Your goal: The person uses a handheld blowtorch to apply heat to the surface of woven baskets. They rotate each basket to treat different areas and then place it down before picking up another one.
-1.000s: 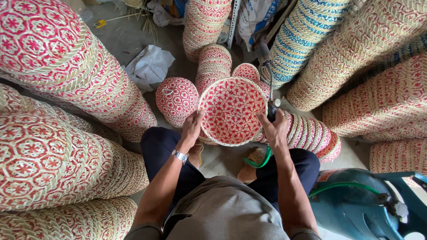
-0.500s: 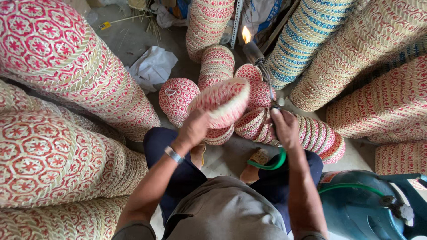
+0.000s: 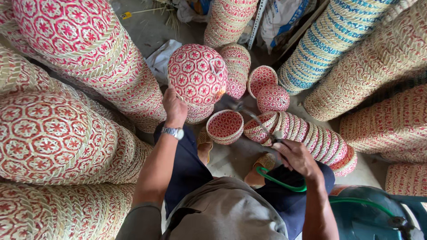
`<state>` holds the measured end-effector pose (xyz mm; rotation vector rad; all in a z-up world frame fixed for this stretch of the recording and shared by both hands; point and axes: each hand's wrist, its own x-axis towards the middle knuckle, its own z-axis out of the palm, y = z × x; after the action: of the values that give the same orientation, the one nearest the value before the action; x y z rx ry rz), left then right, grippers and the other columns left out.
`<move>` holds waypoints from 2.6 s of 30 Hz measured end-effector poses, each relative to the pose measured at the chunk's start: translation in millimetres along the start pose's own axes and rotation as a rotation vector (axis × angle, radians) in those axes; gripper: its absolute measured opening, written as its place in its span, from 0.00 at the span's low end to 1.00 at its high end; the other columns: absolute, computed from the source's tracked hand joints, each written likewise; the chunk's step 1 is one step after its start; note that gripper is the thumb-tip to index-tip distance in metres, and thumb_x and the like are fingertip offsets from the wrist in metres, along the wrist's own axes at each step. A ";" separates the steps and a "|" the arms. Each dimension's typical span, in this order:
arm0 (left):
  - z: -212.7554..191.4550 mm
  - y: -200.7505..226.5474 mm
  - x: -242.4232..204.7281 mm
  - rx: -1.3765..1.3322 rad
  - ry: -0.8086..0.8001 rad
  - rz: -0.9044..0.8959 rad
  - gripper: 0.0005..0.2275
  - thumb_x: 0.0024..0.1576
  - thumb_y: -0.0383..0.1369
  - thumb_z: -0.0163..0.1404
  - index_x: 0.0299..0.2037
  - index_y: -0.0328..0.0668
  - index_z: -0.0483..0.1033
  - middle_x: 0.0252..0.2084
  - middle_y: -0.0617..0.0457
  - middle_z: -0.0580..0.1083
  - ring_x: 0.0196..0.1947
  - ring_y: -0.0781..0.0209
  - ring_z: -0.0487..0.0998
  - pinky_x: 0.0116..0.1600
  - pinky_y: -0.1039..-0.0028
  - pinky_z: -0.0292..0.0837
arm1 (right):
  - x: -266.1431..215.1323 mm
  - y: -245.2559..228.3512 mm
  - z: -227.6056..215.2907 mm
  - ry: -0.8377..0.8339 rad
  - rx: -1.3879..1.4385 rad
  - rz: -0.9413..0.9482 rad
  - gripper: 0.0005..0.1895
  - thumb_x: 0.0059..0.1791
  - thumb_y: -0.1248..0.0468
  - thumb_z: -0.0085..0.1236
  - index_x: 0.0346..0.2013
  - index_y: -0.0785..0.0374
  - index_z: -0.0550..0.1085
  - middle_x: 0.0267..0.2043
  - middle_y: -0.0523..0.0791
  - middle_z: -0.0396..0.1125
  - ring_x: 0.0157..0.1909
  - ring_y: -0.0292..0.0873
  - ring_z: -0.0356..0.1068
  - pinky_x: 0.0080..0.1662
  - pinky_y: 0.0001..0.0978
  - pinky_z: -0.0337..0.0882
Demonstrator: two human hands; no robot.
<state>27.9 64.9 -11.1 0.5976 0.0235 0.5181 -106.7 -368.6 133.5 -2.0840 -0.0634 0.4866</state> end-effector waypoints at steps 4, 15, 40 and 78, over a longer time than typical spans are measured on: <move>-15.8 -22.5 17.0 -0.005 0.142 0.035 0.13 0.68 0.35 0.46 0.55 0.32 0.72 0.55 0.47 0.76 0.55 0.55 0.77 0.65 0.61 0.72 | 12.2 1.4 12.3 0.099 -0.013 -0.193 0.20 0.54 0.55 0.53 0.24 0.65 0.74 0.15 0.41 0.62 0.16 0.34 0.60 0.22 0.30 0.60; -53.0 -42.5 63.4 0.057 0.489 -0.103 0.21 0.66 0.43 0.38 0.59 0.34 0.70 0.59 0.46 0.75 0.55 0.54 0.79 0.60 0.64 0.73 | -5.0 -1.2 -9.1 0.446 0.145 -0.087 0.21 0.61 0.56 0.45 0.32 0.67 0.73 0.20 0.44 0.64 0.19 0.35 0.61 0.24 0.29 0.61; -112.9 -113.1 24.8 1.623 0.337 0.110 0.42 0.65 0.61 0.48 0.78 0.43 0.44 0.79 0.32 0.49 0.79 0.36 0.47 0.77 0.47 0.46 | 20.2 15.5 -14.5 0.454 0.209 -0.013 0.22 0.59 0.52 0.50 0.32 0.68 0.74 0.21 0.45 0.65 0.20 0.35 0.61 0.24 0.28 0.62; -57.4 -213.1 -147.2 1.440 -0.512 -0.544 0.10 0.59 0.34 0.50 0.32 0.33 0.74 0.29 0.43 0.75 0.29 0.56 0.73 0.38 0.63 0.68 | 96.5 73.5 7.1 0.297 0.113 0.199 0.16 0.48 0.55 0.63 0.32 0.65 0.73 0.20 0.45 0.66 0.19 0.37 0.66 0.23 0.33 0.66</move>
<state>-12.3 -124.0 -193.0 2.0431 0.0725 -0.2997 -31.4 -379.7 38.8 -2.0388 0.3400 0.2872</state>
